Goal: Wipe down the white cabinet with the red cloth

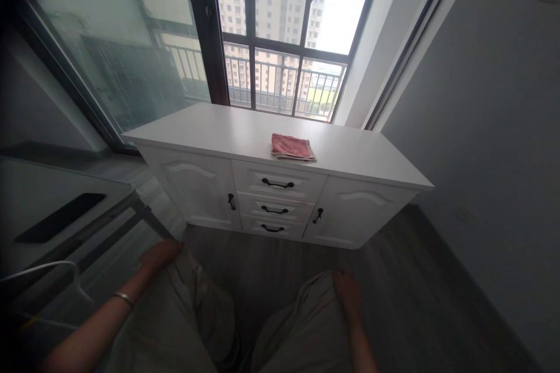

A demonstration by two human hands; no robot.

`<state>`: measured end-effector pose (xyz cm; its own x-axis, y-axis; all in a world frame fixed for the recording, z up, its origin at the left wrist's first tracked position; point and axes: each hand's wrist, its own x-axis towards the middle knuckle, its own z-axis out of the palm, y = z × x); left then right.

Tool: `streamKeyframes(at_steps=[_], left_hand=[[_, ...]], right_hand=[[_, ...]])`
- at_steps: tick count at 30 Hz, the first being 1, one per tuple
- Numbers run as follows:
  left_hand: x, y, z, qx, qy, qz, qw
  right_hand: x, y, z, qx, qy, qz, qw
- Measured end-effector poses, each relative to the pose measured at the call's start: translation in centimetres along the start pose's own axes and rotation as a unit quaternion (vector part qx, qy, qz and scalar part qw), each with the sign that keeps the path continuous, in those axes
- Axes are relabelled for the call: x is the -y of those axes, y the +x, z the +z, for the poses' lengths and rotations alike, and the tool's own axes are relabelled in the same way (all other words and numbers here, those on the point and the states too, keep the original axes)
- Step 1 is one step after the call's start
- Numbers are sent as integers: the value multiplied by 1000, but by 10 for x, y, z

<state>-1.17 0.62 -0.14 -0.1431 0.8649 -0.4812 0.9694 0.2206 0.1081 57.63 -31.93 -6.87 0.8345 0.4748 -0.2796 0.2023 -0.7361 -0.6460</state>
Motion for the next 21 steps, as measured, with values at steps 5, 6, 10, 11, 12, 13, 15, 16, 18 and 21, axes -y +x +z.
streamKeyframes(at_steps=[5, 6, 10, 11, 12, 13, 15, 16, 18, 21], left_hand=[[-2, -1, 0, -5, -1, 5, 1000], [-2, -1, 0, -7, -2, 6, 1000], [-3, -1, 0, -15, -4, 8, 1000], [-3, -1, 0, -16, -4, 8, 1000], [-3, -2, 0, -18, -4, 8, 1000], [-4, -2, 0, -20, -4, 10, 1000], [-5, -4, -1, -20, -5, 14, 1000], [-5, -5, -1, -20, -5, 15, 1000], [-7, -7, -3, -21, -4, 13, 1000], [-9, -12, -7, -30, -4, 20, 999]], right_hand=[[-6, 5, 2, 37, -32, 0, 999], [-7, 6, 3, 36, -32, 0, 999], [-8, 6, 5, 29, -21, -9, 999], [-7, 6, 6, 26, -9, -16, 999], [-6, 5, 6, 21, 2, -23, 1000], [-5, 4, 6, 15, 7, -27, 999], [-1, 1, 5, 19, -23, -27, 999], [1, -1, 5, 30, -60, -24, 997], [7, -6, 3, 62, -149, -23, 987], [15, -11, 2, 84, -242, -46, 966]])
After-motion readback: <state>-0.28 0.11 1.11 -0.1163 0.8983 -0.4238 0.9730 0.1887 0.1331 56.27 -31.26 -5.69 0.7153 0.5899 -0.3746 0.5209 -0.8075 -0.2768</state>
